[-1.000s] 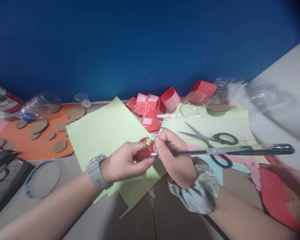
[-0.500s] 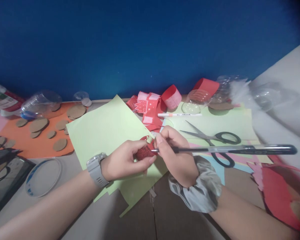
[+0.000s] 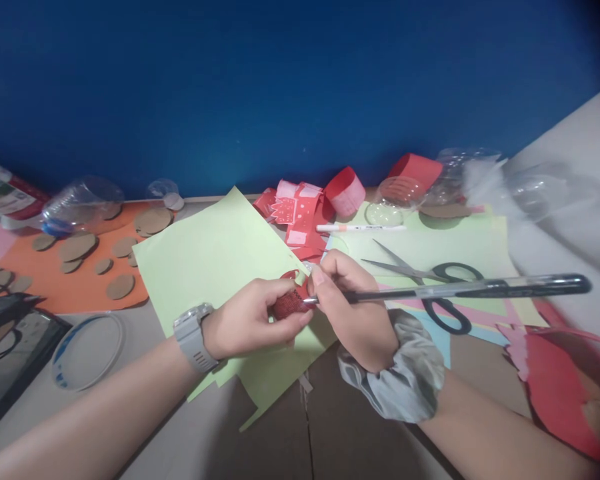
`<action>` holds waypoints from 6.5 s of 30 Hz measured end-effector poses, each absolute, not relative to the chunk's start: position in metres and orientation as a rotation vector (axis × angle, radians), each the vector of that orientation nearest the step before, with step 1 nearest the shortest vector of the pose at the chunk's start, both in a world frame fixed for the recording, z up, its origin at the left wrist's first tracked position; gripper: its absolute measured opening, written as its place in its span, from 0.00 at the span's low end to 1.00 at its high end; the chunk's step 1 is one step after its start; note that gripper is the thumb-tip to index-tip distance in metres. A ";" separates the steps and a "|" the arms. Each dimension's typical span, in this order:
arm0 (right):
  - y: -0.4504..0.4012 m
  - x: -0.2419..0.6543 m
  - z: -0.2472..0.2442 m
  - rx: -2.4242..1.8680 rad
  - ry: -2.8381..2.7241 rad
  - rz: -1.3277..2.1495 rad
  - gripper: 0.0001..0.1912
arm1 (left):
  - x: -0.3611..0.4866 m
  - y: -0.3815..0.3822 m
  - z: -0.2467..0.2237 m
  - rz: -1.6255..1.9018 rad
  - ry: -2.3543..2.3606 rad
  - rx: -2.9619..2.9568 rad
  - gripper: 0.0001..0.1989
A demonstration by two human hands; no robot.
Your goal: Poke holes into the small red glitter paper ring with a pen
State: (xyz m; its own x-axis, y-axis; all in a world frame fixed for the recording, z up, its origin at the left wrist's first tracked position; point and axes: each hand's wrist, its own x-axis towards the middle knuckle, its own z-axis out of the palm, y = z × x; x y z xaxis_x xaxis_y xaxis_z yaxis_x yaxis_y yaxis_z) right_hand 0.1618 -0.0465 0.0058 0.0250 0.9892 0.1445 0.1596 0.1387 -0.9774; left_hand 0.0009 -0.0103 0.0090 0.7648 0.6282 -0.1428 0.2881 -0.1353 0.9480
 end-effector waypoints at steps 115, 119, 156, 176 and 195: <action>-0.043 0.164 0.007 -1.209 -1.339 1.091 0.14 | 0.002 -0.009 0.007 0.340 0.724 1.691 0.11; -0.040 0.166 0.011 -1.205 -1.341 1.180 0.14 | 0.001 -0.008 0.007 0.338 0.698 1.674 0.11; -0.049 0.161 0.010 -1.235 -1.398 1.021 0.15 | -0.002 -0.009 0.006 0.289 0.654 1.466 0.12; -0.047 0.161 0.010 -1.222 -1.367 1.059 0.15 | -0.002 -0.009 0.007 0.270 0.650 1.472 0.12; -0.047 0.162 0.009 -1.259 -1.410 1.043 0.14 | -0.001 -0.008 0.009 0.268 0.659 1.481 0.10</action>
